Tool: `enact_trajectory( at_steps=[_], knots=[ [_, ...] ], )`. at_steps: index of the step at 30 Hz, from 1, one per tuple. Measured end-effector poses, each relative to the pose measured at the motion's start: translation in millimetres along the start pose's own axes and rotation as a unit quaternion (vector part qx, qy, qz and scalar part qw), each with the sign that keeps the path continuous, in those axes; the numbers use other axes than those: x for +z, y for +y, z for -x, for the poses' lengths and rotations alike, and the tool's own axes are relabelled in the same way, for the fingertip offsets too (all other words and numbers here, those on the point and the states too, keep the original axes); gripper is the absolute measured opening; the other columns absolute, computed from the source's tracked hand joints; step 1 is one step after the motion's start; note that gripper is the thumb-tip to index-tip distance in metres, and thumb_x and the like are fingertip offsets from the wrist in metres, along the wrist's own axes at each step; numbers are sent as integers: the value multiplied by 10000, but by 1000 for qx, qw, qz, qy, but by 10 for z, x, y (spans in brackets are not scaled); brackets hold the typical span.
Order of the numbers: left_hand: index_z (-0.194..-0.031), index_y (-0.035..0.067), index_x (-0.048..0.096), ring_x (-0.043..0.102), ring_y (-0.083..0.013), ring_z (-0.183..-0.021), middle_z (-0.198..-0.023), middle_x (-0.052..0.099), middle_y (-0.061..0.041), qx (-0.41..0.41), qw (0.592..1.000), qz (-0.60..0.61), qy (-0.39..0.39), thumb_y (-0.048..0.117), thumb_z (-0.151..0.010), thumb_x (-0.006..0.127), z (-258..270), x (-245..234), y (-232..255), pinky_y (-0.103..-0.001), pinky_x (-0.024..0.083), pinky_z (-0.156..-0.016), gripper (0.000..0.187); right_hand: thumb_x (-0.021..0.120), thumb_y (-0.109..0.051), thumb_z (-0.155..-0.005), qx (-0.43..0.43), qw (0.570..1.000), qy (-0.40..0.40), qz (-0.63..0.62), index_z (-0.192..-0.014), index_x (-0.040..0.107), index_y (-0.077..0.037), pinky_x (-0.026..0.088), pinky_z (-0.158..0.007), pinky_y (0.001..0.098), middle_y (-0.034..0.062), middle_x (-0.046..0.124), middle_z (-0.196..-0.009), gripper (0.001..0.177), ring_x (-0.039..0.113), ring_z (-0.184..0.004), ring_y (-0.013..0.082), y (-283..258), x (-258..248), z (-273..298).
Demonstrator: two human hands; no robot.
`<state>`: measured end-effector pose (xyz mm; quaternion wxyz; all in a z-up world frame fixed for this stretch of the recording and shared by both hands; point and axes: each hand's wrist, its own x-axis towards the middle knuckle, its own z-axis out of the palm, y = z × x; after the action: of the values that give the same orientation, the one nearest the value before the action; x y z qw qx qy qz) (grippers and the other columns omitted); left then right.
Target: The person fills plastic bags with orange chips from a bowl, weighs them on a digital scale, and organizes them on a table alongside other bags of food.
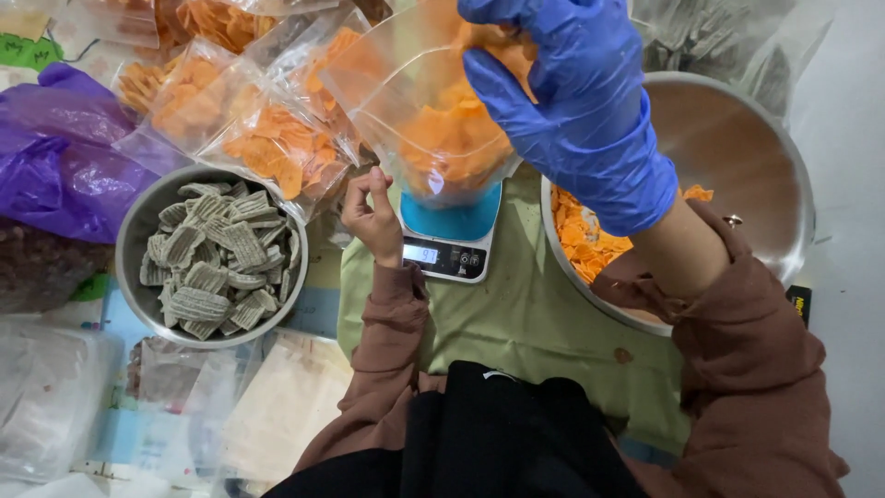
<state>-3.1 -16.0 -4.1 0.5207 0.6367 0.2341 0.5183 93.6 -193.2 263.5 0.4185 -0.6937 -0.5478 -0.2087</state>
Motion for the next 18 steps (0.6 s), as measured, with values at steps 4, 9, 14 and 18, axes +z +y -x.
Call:
enact_trajectory(
  at_steps=[4,9,14,18],
  knots=[
    [-770,71,671,646,-147,-749,-759,686,-53,9,1000,3,-2,179,-1018,627,-2,10,19,-294,588,-729,274,684,77,-1089,-3,1000,-22,15,-1259,624,55,527,-1017,487,206,660,-1202,181,673,-1111,401,49,44,21],
    [-750,71,669,645,-143,-743,-746,683,-48,1,1000,-5,0,188,-1014,629,0,9,49,-290,586,-719,292,532,39,-1155,6,996,-58,-62,-1211,606,89,531,-986,448,212,654,-1148,106,671,-1050,356,-110,19,-77],
    [-751,71,666,646,-142,-747,-750,684,-48,5,1000,-6,1,181,-1014,630,-5,12,32,-290,586,-727,287,535,12,-1172,-23,997,-55,-47,-1188,665,109,570,-911,438,211,694,-1103,163,704,-988,355,-91,34,-97],
    [-738,74,653,634,-144,-736,-742,676,-52,5,1000,-5,2,195,-1016,627,-16,15,80,-295,567,-730,304,534,48,-1180,-60,995,-58,-48,-1156,640,125,570,-948,479,236,675,-1104,133,690,-1017,392,-109,-7,-126]
  ],
)
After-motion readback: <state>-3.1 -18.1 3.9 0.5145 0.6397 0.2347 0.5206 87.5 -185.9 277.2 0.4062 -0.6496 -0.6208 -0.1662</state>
